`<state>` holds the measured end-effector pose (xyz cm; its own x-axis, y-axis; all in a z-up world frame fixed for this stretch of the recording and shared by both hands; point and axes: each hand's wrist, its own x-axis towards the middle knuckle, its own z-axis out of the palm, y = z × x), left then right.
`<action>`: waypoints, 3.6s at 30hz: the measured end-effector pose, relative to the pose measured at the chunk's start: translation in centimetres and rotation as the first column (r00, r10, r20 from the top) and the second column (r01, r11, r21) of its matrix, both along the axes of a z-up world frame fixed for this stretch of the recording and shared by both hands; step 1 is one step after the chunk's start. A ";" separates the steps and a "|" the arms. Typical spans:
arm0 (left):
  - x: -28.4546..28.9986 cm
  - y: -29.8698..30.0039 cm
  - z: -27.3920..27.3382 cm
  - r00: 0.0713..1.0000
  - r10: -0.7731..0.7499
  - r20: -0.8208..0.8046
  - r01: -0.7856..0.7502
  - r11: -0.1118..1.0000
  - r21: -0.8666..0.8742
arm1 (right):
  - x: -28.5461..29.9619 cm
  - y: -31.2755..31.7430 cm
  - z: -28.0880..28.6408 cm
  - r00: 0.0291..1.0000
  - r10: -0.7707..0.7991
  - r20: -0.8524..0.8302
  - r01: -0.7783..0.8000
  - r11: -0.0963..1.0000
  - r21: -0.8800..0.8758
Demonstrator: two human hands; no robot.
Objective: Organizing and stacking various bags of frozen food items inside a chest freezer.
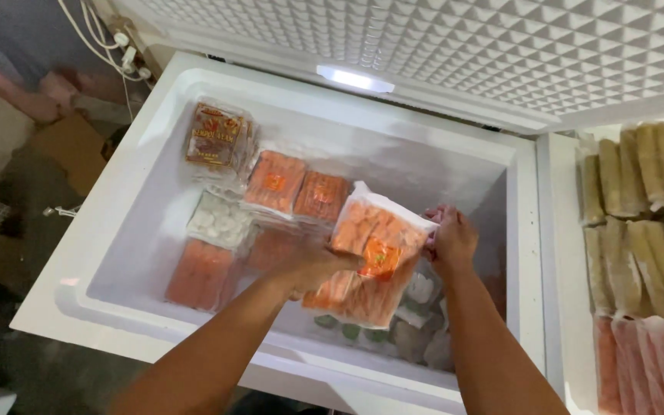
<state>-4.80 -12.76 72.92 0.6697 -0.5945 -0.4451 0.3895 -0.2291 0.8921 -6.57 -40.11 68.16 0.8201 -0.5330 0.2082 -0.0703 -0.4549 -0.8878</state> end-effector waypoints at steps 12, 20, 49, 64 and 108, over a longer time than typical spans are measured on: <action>3.1 1.1 1.0 0.851 0.095 -0.516 -0.372 0.802 -0.467 | -2.8 7.1 3.0 0.972 0.227 -0.058 -0.139 0.757 0.639; 4.4 4.4 -0.6 0.791 0.018 -0.612 -0.378 0.801 -0.464 | -3.8 12.2 7.2 0.923 0.384 0.032 -0.180 0.358 0.916; 8.2 -0.4 -7.0 0.350 0.148 0.925 -0.445 0.895 0.025 | -3.9 5.1 -0.4 0.706 0.692 -0.151 -0.259 0.452 0.854; 5.4 -1.8 -12.5 0.612 0.738 -0.286 -0.774 0.633 -0.023 | -2.8 15.5 4.1 0.880 0.447 -0.162 -0.441 0.639 -0.630; 1.0 -6.2 -4.6 0.535 -0.029 0.844 -0.199 0.967 0.160 | -2.3 8.5 -7.5 0.934 0.348 -0.077 -0.007 0.232 0.973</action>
